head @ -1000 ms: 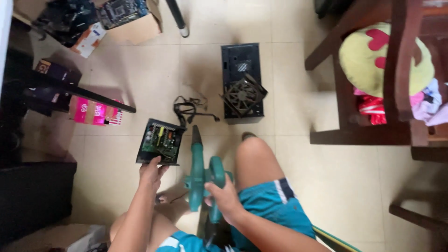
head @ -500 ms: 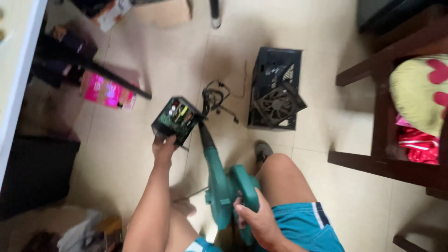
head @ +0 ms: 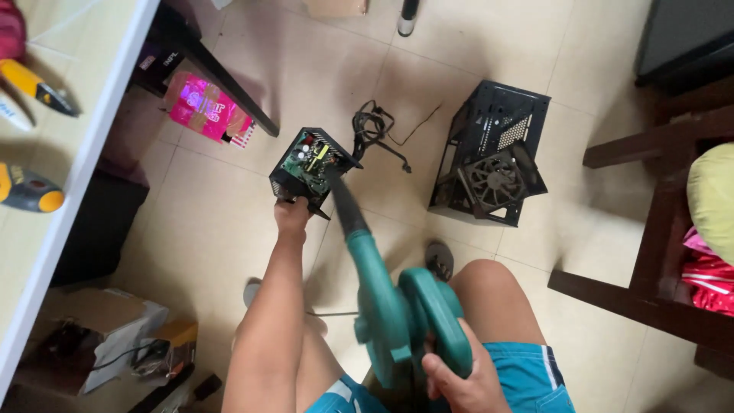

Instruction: Disassembling a computer power supply unit and cleaning its internal components using a portable blower and a brush to remove dust.

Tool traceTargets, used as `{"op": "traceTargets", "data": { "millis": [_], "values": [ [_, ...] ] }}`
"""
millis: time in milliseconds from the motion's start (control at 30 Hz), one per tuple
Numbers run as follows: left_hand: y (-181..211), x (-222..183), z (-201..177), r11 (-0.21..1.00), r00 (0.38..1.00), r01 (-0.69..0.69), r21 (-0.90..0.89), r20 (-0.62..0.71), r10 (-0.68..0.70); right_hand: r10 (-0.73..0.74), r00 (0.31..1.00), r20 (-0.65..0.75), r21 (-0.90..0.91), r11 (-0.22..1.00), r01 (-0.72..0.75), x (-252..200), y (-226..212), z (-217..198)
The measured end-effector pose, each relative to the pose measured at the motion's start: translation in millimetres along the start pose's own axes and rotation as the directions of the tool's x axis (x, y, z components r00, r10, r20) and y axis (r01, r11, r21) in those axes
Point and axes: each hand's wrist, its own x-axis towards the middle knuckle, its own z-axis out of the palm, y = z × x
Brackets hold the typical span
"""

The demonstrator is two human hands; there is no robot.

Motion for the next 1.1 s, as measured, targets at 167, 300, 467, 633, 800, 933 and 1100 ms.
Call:
{"op": "traceTargets", "data": {
  "millis": [167, 300, 467, 633, 800, 933, 1100],
  "values": [
    [-10, 6, -3, 0.999, 0.999, -0.042, 0.027, 0.022, 0.041, 0.009, 1.0, -0.019, 0.044, 0.999, -0.008, 2, -18, 6],
    [-8, 6, -12, 0.976, 0.997, -0.073, 0.206, -0.014, 0.077, 0.137, 0.99, -0.042, 0.09, 0.987, -0.133, -5, -38, 17],
    [-28, 37, -25, 0.997, 0.992, -0.065, 0.047, -0.101, 0.07, 0.119, 0.992, 0.049, 0.07, 0.99, -0.122, -14, -37, 3],
    [-14, 32, -42, 0.976, 0.996, -0.054, -0.211, -0.076, 0.039, 0.211, 0.977, 0.025, 0.049, 0.976, -0.212, -22, -38, 5],
    [-4, 28, -40, 0.963, 0.998, -0.054, -0.265, -0.032, 0.047, 0.111, 0.993, 0.046, 0.01, 0.994, -0.112, -24, -31, 5],
    [13, 11, -24, 0.933, 0.992, -0.099, -0.346, 0.037, 0.119, -0.132, 0.983, 0.13, 0.071, 0.99, 0.123, -37, -34, -9],
    [47, -32, 2, 0.936, 0.993, -0.069, -0.345, 0.064, 0.097, -0.189, 0.977, 0.101, 0.094, 0.979, 0.18, -68, -44, -25]
  ]
}}
